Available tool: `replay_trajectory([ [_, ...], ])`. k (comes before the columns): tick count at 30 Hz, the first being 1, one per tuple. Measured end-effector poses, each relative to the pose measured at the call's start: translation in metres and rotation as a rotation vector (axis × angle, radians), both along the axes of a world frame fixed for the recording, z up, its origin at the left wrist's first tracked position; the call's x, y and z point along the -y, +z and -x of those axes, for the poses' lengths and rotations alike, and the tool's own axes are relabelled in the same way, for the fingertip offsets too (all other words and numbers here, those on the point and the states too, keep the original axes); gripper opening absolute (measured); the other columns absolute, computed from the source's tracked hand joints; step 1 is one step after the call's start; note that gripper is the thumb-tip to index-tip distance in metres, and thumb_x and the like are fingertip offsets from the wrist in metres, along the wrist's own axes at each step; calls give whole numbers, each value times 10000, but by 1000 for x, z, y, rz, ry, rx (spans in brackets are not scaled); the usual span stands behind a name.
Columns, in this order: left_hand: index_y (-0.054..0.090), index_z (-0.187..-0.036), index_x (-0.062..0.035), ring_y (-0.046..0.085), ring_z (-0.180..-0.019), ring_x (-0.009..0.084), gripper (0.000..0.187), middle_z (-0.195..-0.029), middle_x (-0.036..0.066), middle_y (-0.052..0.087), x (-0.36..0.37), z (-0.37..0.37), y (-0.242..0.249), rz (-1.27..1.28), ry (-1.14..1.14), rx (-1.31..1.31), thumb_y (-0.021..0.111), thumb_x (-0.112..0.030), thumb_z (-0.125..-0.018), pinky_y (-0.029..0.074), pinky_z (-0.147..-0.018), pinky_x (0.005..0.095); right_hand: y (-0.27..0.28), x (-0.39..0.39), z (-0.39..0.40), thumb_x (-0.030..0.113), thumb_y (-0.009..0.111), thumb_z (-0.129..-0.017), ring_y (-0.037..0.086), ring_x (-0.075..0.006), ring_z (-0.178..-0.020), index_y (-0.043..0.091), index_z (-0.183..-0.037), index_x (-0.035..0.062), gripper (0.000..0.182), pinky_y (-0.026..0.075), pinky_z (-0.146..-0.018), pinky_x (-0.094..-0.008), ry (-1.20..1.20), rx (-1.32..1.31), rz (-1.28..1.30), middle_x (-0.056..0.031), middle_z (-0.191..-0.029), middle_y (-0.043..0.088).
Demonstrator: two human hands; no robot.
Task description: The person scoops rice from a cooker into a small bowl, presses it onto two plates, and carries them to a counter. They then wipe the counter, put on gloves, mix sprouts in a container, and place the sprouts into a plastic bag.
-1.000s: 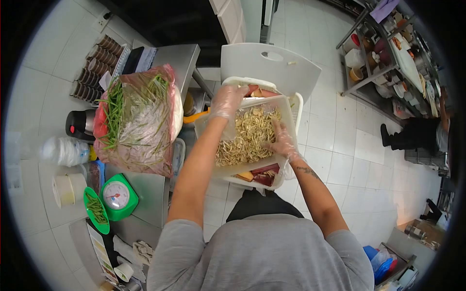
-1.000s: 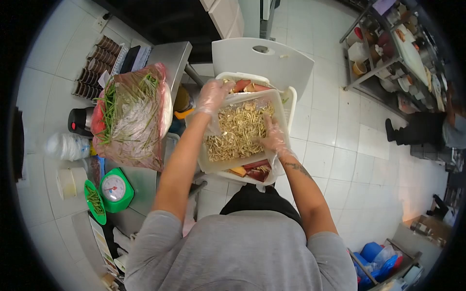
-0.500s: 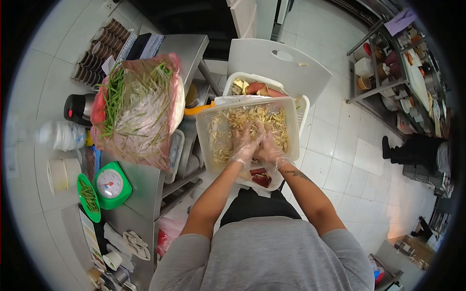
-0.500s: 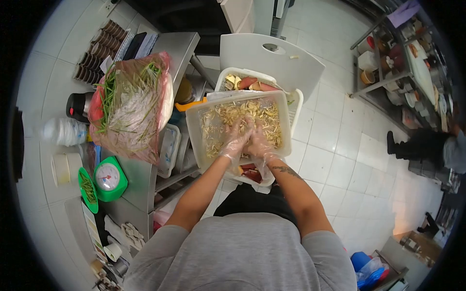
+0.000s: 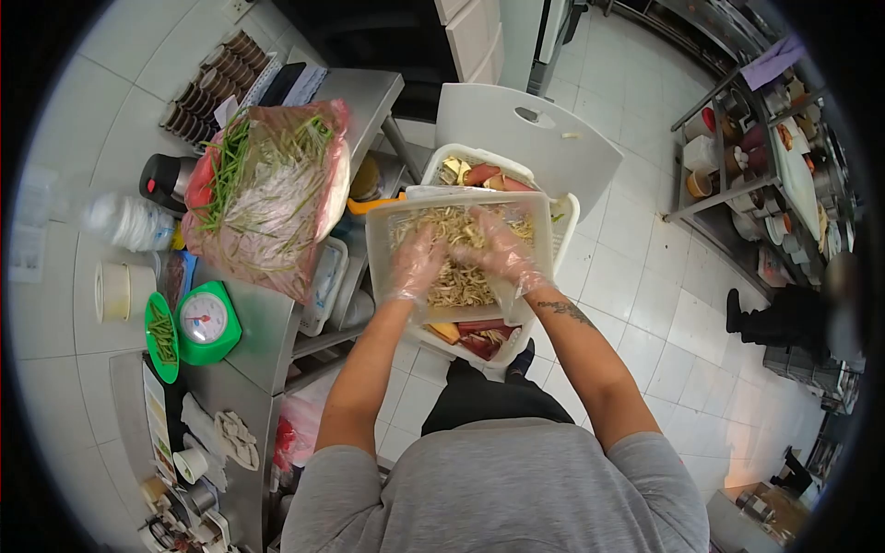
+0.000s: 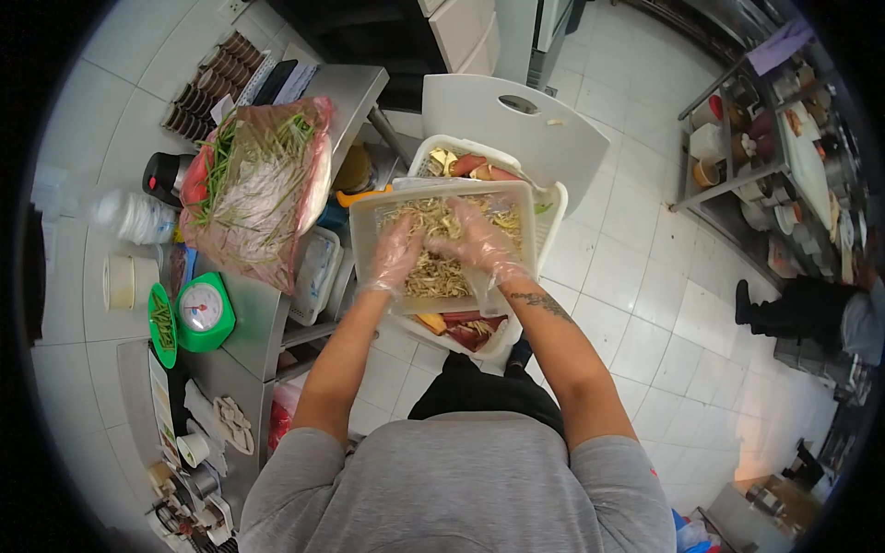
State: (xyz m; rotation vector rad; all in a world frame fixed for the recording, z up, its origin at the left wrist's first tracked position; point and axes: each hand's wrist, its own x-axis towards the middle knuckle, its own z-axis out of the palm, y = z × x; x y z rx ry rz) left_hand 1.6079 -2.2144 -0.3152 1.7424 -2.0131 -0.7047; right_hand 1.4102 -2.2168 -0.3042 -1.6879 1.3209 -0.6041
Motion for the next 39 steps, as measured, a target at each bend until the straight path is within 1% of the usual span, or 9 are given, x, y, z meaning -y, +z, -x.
replay_trajectory([
  [5,568,-1244,-138,535,-1102,367,424,-1281,234,479,-4,-13,16,8,-10,256,603,-209,-827,421,-968,451,3,-42,-23,494,732,-705,239,-402,-1381,78,-1505,141,1092,253,-1129,-409,240,-227,118,-303,-1497,147],
  [12,634,-1024,-90,579,-967,374,207,-1077,186,569,-21,46,28,12,-272,-17,593,-130,-825,481,-840,458,-91,-70,9,147,595,-857,570,-393,-1050,435,-1303,41,486,465,-909,-433,-513,-120,87,-242,-1204,548],
  [18,640,-1050,-112,559,-1024,363,249,-1161,160,545,-3,40,3,-114,-141,383,598,-153,-808,462,-885,467,-87,-36,29,102,562,-865,600,-436,-866,537,-1095,-18,261,478,-747,-481,-549,-343,63,-278,-940,604],
  [21,643,-1056,-111,565,-1001,355,252,-1145,149,552,-11,27,15,165,-36,386,603,-155,-811,475,-853,470,-107,-24,22,116,577,-853,588,-457,-868,562,-967,-17,176,462,-751,-503,-553,-529,34,-280,-890,606],
  [24,633,-1102,-106,557,-1020,340,285,-1146,157,548,-18,28,35,191,-156,285,600,-155,-824,476,-856,455,-90,-31,22,160,609,-843,627,-382,-782,575,-889,-9,178,489,-702,-448,-599,-307,-7,-210,-813,630],
  [27,606,-1152,-83,545,-1023,339,329,-1076,179,542,-17,24,19,-108,-90,-3,581,-140,-828,432,-920,434,-76,-43,28,131,652,-805,617,-195,-700,565,-823,2,156,480,-615,-364,-626,153,-195,-116,-767,616],
  [33,648,-1078,-50,629,-916,320,238,-1040,167,608,-17,60,1,42,-368,-336,556,-112,-868,493,-826,396,-56,-52,23,128,611,-865,587,-141,-718,607,-879,31,98,464,-607,-266,-548,874,-531,-47,-845,625],
  [36,628,-1129,-61,586,-956,187,255,-1070,89,598,-8,70,21,-530,-162,-533,584,-118,-885,477,-835,315,-53,-49,17,152,603,-888,598,-131,-692,593,-943,41,125,486,-614,-260,-561,919,-523,-33,-835,633],
  [39,652,-990,34,639,-881,298,212,-906,185,659,1,63,-7,-122,-77,-578,544,-125,-900,491,-812,362,-39,-50,30,122,614,-871,584,-140,-717,612,-977,21,147,466,-603,-263,-606,922,-577,-56,-875,630],
])
